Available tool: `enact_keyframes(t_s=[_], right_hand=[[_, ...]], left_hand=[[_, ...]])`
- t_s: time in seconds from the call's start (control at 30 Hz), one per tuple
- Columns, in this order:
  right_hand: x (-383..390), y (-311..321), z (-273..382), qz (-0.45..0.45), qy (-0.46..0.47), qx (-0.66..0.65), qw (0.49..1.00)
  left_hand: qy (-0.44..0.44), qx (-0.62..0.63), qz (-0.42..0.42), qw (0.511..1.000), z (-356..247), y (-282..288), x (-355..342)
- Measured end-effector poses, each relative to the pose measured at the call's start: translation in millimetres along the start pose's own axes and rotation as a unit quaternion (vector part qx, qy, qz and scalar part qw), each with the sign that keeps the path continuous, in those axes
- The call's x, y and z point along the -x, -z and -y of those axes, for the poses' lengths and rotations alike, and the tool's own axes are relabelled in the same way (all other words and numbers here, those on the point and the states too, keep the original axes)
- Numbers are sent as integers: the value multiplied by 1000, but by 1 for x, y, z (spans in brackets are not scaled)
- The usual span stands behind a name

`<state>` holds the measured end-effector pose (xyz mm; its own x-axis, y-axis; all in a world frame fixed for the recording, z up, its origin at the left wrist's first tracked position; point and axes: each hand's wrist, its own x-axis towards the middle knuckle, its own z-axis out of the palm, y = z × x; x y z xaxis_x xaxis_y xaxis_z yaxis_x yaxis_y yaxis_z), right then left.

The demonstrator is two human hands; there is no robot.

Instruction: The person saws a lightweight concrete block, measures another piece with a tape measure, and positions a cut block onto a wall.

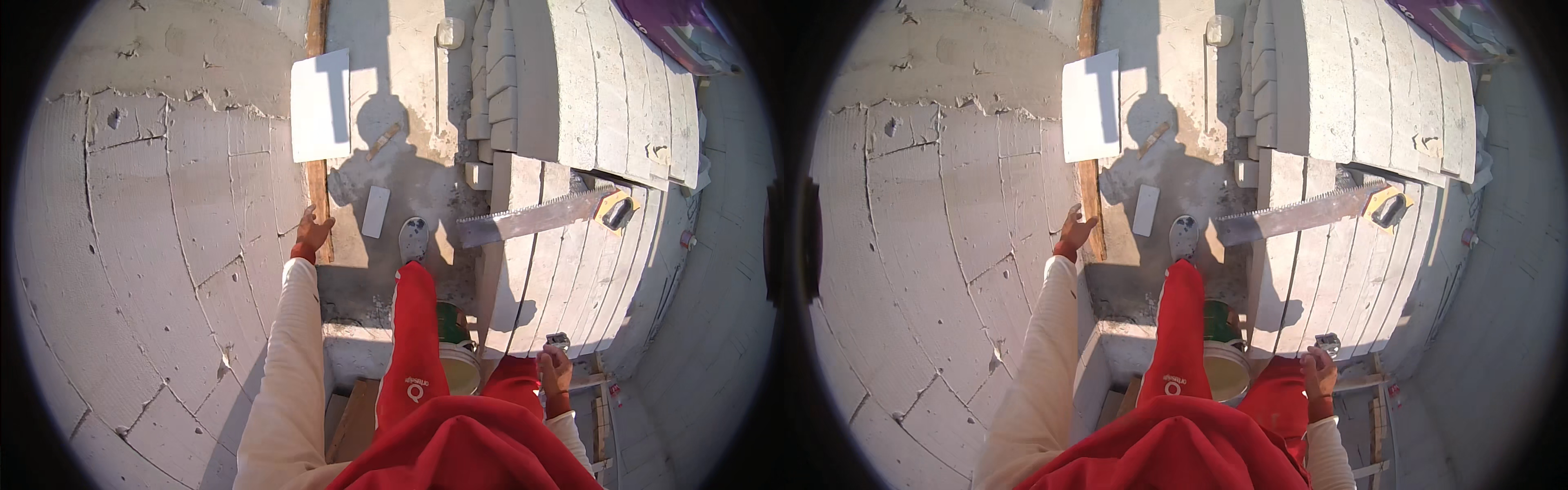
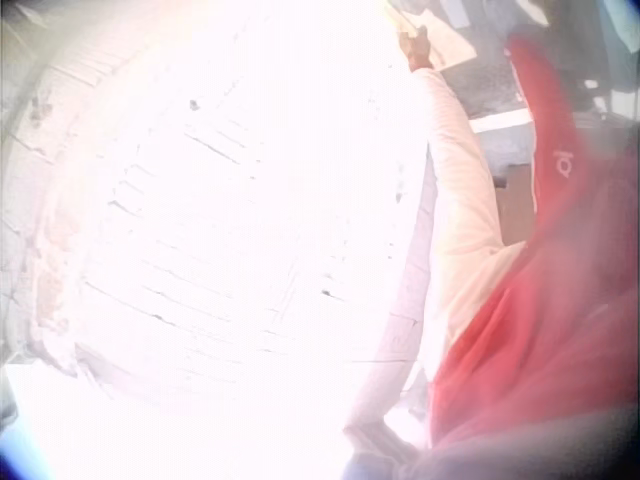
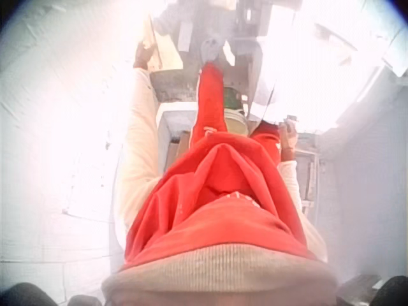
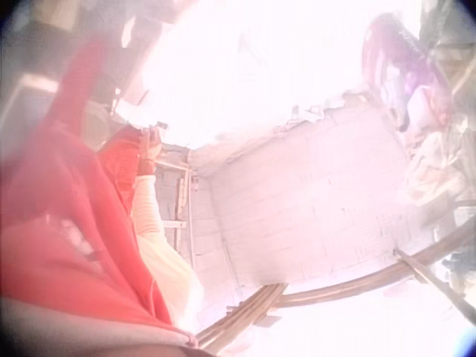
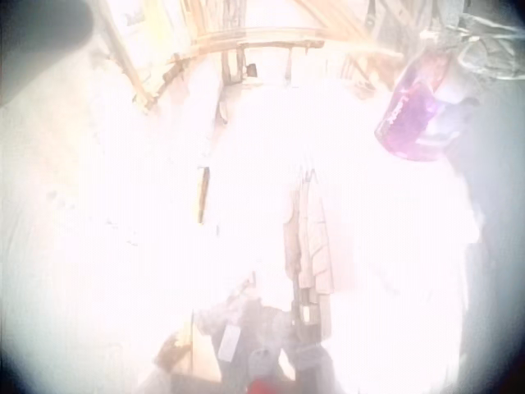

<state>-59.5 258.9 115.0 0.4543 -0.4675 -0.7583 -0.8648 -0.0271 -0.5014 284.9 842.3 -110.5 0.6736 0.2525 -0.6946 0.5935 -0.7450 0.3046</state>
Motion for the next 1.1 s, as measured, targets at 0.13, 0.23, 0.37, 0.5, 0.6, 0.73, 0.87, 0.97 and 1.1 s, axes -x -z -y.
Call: enact_keyframes(t_s=[0.13,0.23,0.37,0.5,0.6,0.73,0.87,0.97,1.1], right_hand=[[15,-124,64,131,-59,178,974],[17,-152,81,150,-106,163,969],[12,-167,81,145,-165,146,965],[-6,-166,81,153,-180,126,964],[-18,-159,91,138,-192,125,964],[-14,-145,105,109,-206,110,966],[-9,-133,119,106,-190,75,973],[2,-107,106,114,-112,22,987],[22,-109,110,96,-28,48,994]], left_hand=[[7,13,-166,986,59,55,-201],[55,-45,-214,974,54,50,-280],[25,-55,-212,975,56,30,-340],[7,42,-241,970,72,51,-360],[-9,161,-188,969,79,44,-343],[63,10,-168,984,-29,-1,-275],[39,48,-234,970,-107,24,-197],[44,18,-181,982,-136,93,-148],[101,-62,-108,987,-129,166,-79]])
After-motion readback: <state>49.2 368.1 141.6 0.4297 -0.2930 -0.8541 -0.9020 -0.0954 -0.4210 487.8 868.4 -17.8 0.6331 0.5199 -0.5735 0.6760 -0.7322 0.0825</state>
